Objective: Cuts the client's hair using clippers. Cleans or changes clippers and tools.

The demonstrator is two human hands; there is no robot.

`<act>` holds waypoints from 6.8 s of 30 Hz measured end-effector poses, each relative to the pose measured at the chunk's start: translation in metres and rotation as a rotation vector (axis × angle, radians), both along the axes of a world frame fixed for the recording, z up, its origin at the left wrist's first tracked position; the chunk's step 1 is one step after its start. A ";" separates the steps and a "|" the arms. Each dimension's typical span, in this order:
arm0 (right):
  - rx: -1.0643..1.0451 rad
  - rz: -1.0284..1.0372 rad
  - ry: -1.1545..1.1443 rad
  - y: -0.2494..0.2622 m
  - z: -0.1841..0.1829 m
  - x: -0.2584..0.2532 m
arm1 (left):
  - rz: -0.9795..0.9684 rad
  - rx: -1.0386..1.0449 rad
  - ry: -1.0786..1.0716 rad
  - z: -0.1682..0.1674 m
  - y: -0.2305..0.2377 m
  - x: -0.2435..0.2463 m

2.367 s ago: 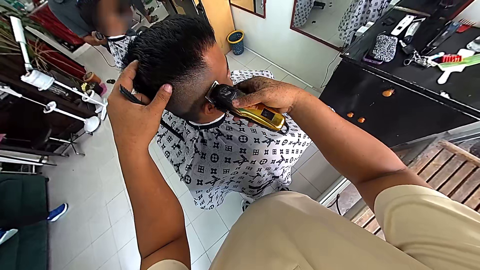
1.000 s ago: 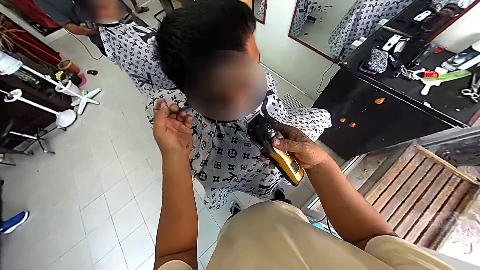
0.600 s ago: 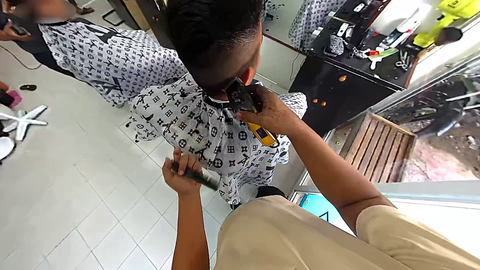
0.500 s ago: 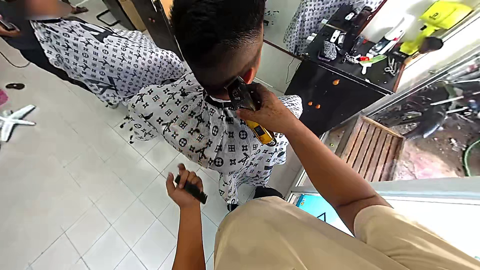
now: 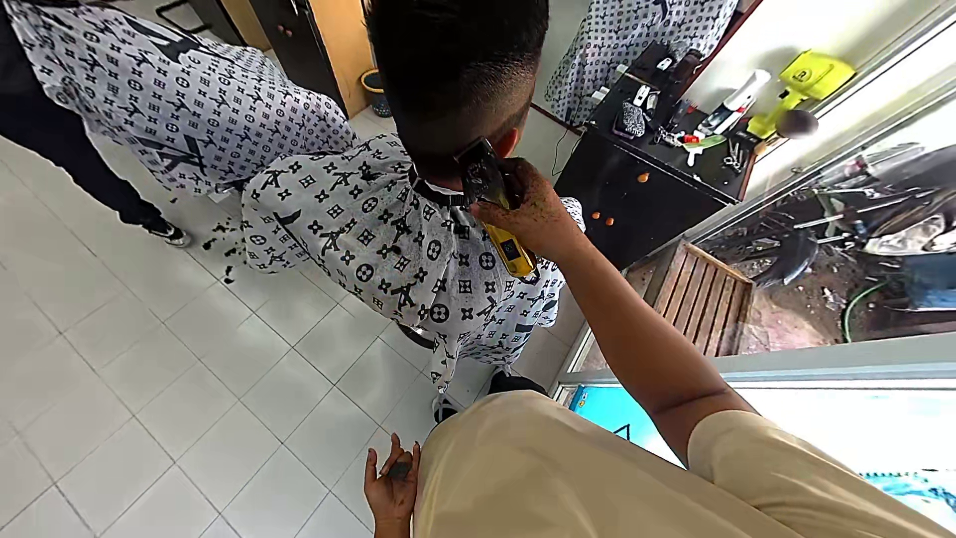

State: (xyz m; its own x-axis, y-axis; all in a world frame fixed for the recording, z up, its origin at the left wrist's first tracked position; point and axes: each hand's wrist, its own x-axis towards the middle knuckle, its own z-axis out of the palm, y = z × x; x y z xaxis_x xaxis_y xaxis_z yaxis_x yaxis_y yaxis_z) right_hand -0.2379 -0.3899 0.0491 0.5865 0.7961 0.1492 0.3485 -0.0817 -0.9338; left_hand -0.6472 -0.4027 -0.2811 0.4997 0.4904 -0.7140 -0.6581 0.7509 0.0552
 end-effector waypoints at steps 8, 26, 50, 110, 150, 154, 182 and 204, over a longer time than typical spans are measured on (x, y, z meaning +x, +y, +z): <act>0.043 -0.065 0.033 0.005 -0.004 -0.010 | 0.094 0.025 0.150 -0.020 0.008 0.005; 0.204 -0.134 0.098 0.030 -0.020 -0.037 | -0.131 0.038 0.302 -0.032 0.028 0.014; 0.189 -0.076 0.359 0.024 -0.008 -0.030 | -0.705 0.298 1.170 -0.080 0.048 -0.044; 0.085 0.155 0.416 -0.018 0.020 0.020 | 0.062 1.246 0.001 0.299 0.182 0.182; 0.371 0.361 0.696 -0.110 -0.048 0.032 | -0.133 1.516 -0.037 0.361 0.158 0.293; 0.563 0.249 0.974 -0.105 -0.065 -0.009 | -0.264 1.476 -0.091 0.349 0.207 0.287; 0.521 -0.428 0.741 0.048 -0.043 -0.186 | -0.859 3.042 0.527 0.485 0.336 0.322; 0.309 -0.643 0.362 0.100 -0.032 -0.133 | -0.879 3.130 0.374 0.474 0.342 0.352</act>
State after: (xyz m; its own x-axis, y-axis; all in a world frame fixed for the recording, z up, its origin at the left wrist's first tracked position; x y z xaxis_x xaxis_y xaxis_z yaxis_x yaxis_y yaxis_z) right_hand -0.3705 -0.2902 0.0175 0.9707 0.2395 0.0207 -0.0077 0.1171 -0.9931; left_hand -0.2951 -0.0607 0.1932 0.8805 -0.3926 0.2658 -0.4382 -0.8878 0.1405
